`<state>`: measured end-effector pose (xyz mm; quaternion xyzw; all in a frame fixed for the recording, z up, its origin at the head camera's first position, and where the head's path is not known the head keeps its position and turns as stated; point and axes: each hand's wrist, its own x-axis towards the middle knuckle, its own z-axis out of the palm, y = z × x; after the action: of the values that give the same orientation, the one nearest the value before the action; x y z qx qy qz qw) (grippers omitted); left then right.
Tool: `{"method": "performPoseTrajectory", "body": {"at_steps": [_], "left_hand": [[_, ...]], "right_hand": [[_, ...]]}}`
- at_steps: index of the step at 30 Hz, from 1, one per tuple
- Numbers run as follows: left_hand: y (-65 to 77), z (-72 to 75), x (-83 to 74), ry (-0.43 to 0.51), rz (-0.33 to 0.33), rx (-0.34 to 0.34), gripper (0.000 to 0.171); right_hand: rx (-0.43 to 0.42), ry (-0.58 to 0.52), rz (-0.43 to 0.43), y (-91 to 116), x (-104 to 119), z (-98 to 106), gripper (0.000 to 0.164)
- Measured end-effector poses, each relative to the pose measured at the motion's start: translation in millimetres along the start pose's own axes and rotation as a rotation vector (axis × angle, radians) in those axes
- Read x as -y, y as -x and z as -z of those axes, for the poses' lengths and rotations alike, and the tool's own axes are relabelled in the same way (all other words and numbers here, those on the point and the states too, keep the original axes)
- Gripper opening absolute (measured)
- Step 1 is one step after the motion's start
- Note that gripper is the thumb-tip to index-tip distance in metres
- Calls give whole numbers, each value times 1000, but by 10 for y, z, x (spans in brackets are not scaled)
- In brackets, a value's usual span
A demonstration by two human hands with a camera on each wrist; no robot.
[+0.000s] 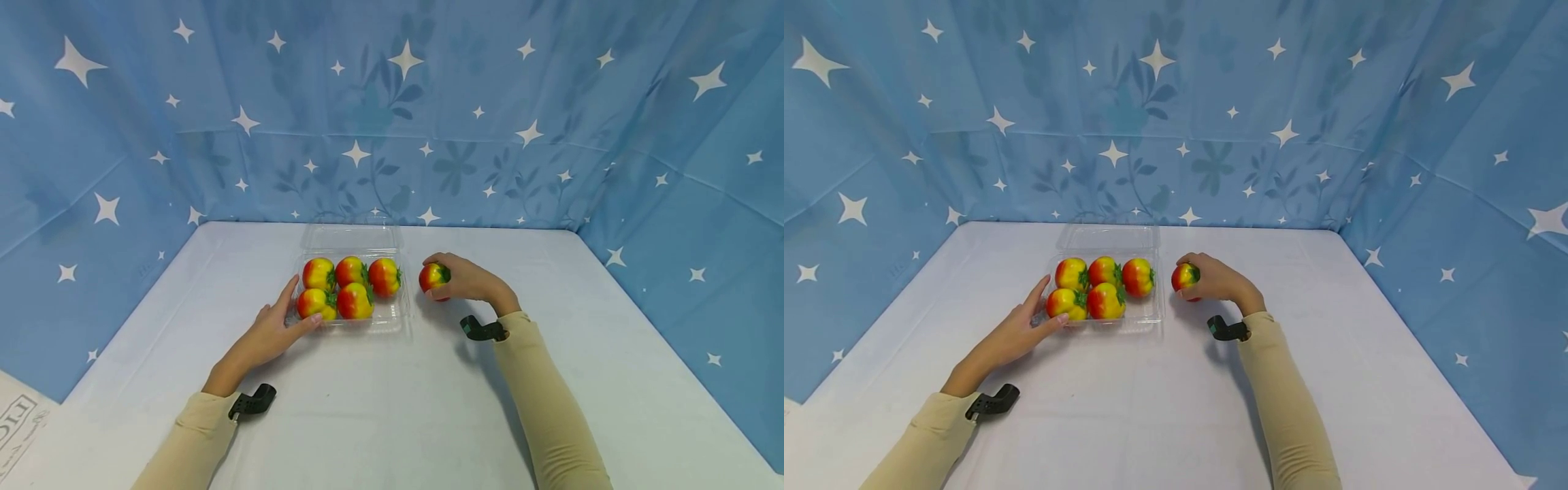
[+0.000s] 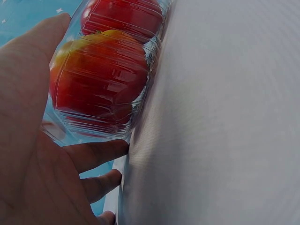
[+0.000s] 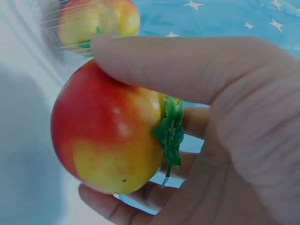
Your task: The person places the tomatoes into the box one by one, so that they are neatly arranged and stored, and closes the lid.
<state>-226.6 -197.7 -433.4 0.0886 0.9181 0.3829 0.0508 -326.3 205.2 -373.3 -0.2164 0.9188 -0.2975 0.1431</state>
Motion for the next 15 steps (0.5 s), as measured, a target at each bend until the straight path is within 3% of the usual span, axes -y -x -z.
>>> {"method": "performPoseTrajectory", "body": {"at_steps": [7, 15], "left_hand": [[0, 1, -4, -3, 4, 2, 105], [0, 0, -1, 1, -2, -1, 104]], "right_hand": [[-33, -53, 12, 21, 75, 48, 75], [-74, -106, 81, 66, 166, 70, 69]]}}
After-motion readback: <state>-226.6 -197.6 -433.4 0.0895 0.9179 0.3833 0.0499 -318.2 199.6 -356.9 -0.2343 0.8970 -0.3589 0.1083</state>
